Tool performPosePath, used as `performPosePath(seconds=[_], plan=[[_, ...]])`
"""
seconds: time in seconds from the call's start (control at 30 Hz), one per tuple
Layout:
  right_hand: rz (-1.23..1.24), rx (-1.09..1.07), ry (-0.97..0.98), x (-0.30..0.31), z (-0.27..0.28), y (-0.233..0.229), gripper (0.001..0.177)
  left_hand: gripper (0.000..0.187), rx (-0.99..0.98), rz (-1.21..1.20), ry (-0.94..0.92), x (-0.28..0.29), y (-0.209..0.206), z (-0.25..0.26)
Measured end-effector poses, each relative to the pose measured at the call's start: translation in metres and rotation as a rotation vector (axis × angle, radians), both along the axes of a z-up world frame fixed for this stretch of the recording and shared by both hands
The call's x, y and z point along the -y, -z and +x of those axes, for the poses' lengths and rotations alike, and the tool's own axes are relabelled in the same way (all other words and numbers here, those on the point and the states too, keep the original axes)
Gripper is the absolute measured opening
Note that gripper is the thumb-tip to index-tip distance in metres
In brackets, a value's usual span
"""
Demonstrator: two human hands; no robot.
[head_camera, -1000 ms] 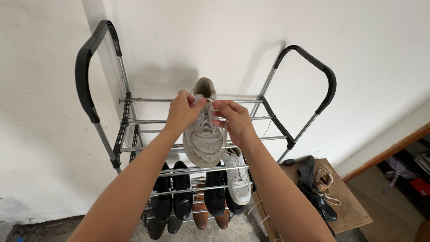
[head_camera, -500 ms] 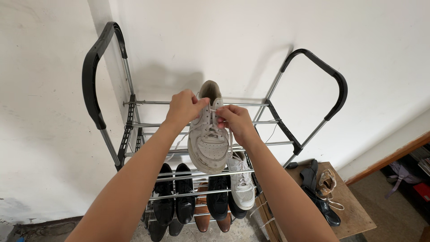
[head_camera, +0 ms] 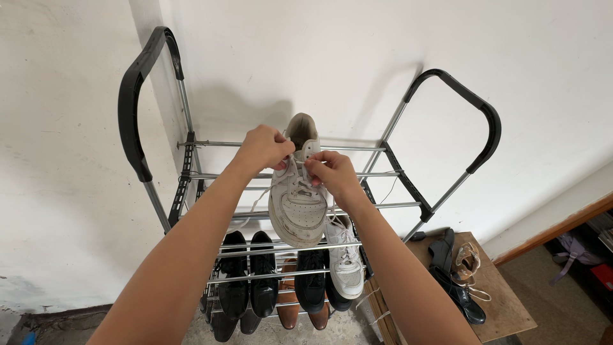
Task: The person removes the laces from a white sneaker on a metal shoe rack, then threads the laces back through the eyelets and ties them. Afterwards, the person picks up a brown shoe and wipes it with a green cloth.
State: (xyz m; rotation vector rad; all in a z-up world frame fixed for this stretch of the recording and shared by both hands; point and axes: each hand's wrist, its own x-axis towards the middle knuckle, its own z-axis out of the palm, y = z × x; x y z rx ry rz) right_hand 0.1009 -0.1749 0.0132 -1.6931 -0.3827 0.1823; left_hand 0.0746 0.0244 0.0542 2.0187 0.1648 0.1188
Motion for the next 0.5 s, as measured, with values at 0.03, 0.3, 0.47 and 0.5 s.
performPosePath(seconds=[0.03, 0.3, 0.47, 0.5], plan=[[-0.022, 0.022, -0.008, -0.001, 0.000, -0.001, 0.018, 0.027, 0.005, -0.016, 0.002, 0.000, 0.001, -0.002], [-0.231, 0.107, -0.065, -0.003, 0.006, -0.012, 0.018, 0.026, 0.074, -0.162, 0.018, -0.004, 0.013, -0.007], [-0.256, 0.077, -0.107, -0.003, 0.007, -0.016, 0.018, 0.027, 0.083, -0.144, 0.012, -0.003, 0.016, -0.005], [-0.274, 0.084, -0.109, -0.003, 0.007, -0.016, 0.018, 0.027, 0.080, -0.136, 0.007, -0.003, 0.016, -0.004]])
